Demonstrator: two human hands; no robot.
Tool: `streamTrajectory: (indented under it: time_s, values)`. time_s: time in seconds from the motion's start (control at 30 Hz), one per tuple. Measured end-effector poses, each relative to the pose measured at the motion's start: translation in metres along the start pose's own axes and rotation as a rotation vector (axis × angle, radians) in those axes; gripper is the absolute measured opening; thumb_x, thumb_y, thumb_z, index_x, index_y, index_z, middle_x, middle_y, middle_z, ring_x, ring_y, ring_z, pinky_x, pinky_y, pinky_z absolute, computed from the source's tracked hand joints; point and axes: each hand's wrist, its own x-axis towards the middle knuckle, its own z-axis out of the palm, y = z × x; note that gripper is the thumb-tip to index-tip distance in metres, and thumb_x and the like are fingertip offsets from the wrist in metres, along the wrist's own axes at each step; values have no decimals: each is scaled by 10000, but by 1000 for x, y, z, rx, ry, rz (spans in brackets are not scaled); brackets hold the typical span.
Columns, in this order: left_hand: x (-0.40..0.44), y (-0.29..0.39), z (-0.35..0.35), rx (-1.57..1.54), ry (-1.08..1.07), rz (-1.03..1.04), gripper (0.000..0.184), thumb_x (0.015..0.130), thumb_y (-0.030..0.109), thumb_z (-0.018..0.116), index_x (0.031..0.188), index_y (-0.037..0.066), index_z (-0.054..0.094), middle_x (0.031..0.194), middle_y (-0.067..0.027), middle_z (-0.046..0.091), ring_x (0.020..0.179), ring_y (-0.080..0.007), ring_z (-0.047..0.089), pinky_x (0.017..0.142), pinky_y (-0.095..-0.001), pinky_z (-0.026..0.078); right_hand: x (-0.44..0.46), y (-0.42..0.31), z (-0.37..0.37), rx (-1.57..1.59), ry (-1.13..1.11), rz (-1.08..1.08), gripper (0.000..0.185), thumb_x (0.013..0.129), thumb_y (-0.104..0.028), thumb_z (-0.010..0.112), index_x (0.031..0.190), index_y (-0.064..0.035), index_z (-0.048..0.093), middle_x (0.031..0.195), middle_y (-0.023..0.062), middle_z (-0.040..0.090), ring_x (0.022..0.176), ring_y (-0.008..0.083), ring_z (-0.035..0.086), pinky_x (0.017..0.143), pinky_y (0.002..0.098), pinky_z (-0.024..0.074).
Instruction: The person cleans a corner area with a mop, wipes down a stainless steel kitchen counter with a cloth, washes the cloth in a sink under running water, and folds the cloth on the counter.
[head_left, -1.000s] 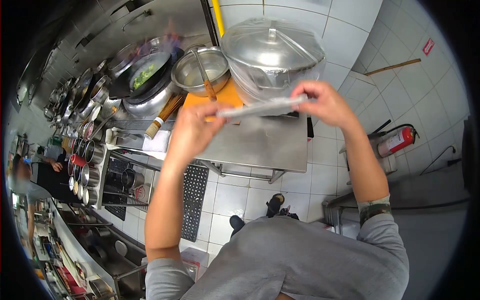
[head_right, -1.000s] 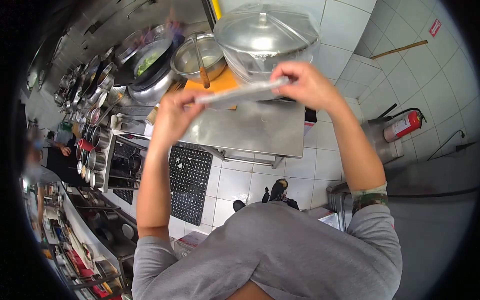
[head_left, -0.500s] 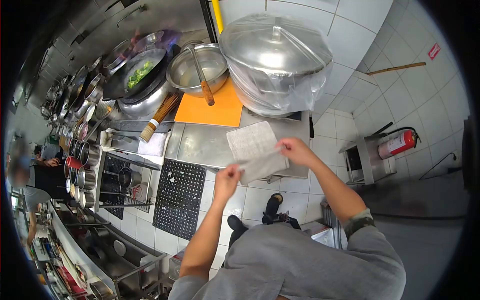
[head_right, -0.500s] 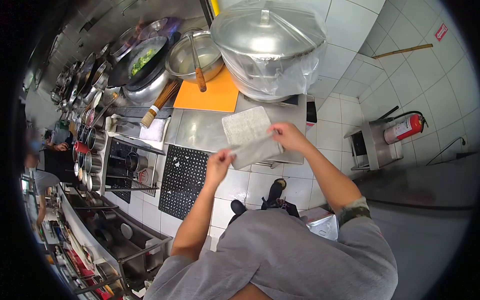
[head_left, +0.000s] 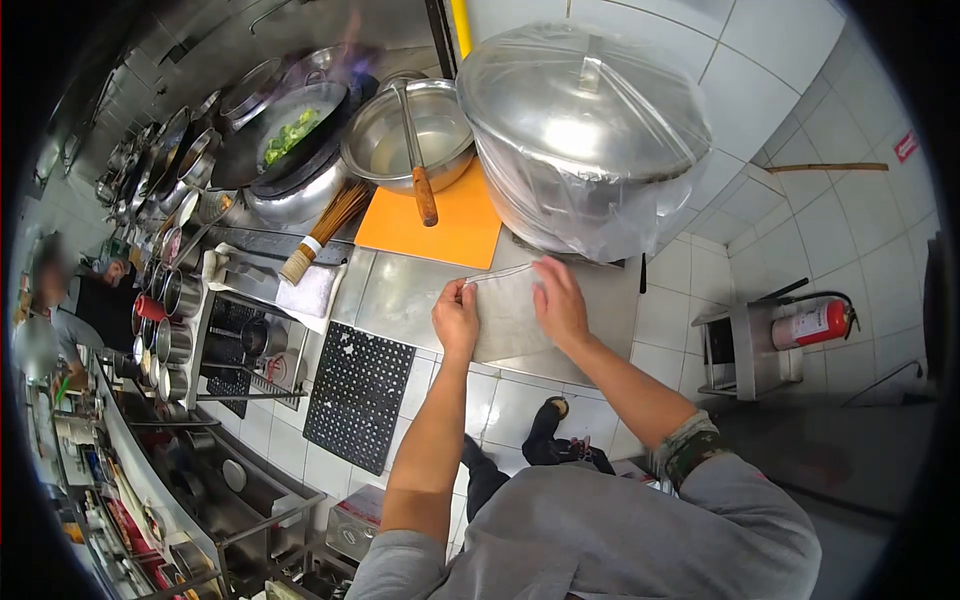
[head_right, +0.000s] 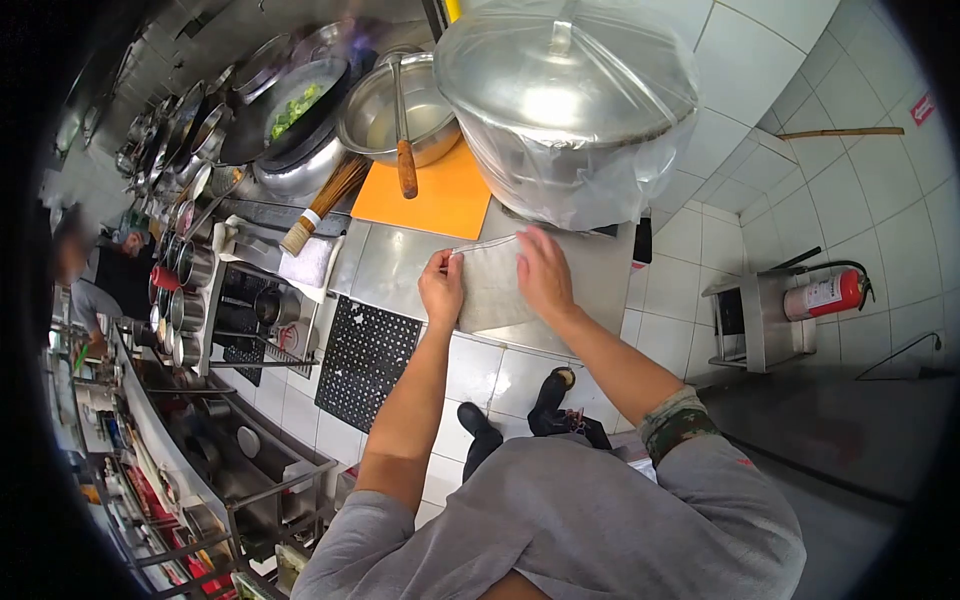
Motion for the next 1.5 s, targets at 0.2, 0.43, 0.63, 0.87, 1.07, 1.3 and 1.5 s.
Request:
streamTrajectory:
  time_s: [0.2, 0.43, 0.63, 0.87, 1.07, 1.3, 1.5]
  values:
    - [5, 14, -2, 398, 48, 35, 269, 878, 255, 661, 1017, 25, 674, 938, -145, 648, 867, -314, 657, 779, -403, 523, -7, -10, 15, -367, -278, -39, 589, 919, -284, 594, 1444, -92, 410, 1538, 202, 280, 1423, 357, 272, 1128, 556, 236]
    - [40, -15, -8, 444, -364, 177, 331, 789, 205, 669, 1052, 17, 601, 896, -175, 594, 920, -354, 597, 811, -393, 492, 32, 6, 4, -408, -381, -105, 468, 894, -243, 604, 1317, -59, 528, 1325, 142, 511, 1197, 303, 467, 982, 428, 391]
    - [34, 31, -54, -38, -579, 136, 243, 823, 56, 655, 1044, 14, 563, 769, -48, 593, 720, -168, 546, 715, -290, 473, 61, -6, -46, -324, -734, -88, 271, 829, -197, 681, 1067, -85, 616, 1133, 121, 575, 1134, 291, 512, 919, 408, 432]
    - [5, 119, -136, -81, -561, 309, 323, 847, -56, 590, 1147, 55, 629, 1068, -92, 706, 1039, -183, 659, 986, -350, 453, 56, -67, -146, 44, -554, -196, 263, 753, -59, 680, 1003, -81, 604, 994, 98, 639, 1038, 286, 595, 870, 405, 481]
    - [-59, 3, -106, 89, -682, 418, 318, 825, -47, 628, 1102, 102, 676, 1153, -85, 694, 1140, -242, 634, 1080, -420, 412, -54, 4, -75, 7, -435, -364, 288, 718, -79, 687, 997, -76, 618, 989, 97, 648, 987, 289, 609, 877, 432, 474]
    - [-75, -4, -92, -51, -508, 145, 247, 925, 189, 619, 1089, 4, 612, 823, -164, 678, 693, -259, 656, 629, -341, 508, -48, -4, -81, 213, -618, 241, 254, 844, -206, 669, 1052, -71, 616, 910, 144, 664, 840, 313, 627, 749, 414, 486]
    - [-52, -1, -44, 186, -174, 7, 247, 953, 247, 554, 1020, 11, 584, 818, -190, 672, 732, -354, 648, 673, -423, 504, -15, 18, -24, 151, -319, 296, 290, 883, -231, 648, 1107, -59, 582, 814, 150, 654, 766, 354, 629, 691, 430, 484]
